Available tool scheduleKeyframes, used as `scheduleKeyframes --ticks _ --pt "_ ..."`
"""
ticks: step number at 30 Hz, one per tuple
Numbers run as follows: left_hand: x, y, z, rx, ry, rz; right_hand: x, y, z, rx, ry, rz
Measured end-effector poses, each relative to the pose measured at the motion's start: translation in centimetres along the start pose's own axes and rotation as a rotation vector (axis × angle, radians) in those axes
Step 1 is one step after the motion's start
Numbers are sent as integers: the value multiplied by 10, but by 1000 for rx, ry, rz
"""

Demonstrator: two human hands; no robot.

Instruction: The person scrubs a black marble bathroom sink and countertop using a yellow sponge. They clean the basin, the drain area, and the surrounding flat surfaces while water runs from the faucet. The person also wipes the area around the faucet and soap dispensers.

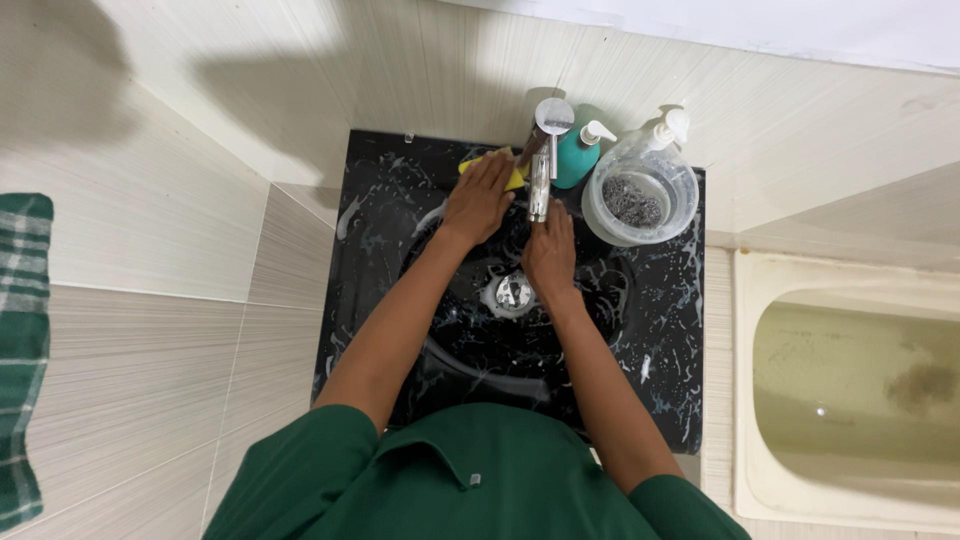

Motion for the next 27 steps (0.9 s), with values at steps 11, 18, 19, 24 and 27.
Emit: scheduleKeyframes --ticks 11,18,19,24,27 --pt "15 16 2 -40 -12 159 0 -12 -7 48 -7 -38" --pt "35 16 23 -88 -6 167 5 -16 -12 16 -105 -7" --pt "39 24 28 -150 -11 214 4 -15 -12 21 -116 -18" --pt "36 31 10 -98 -65 349 15 -18 -14 84 -180 -8" --pt "27 20 5 -47 -10 212 28 -24 -16 79 -139 76"
Point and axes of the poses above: each hand's wrist, its own y-axis away from the middle knuckle, its own z-axis out of the back of the hand, x = y × z, the point moved 9 cm from there along -y, towards the middle knuckle, and after that the axes turned 13 degrees about y, right-handed, at the moved point
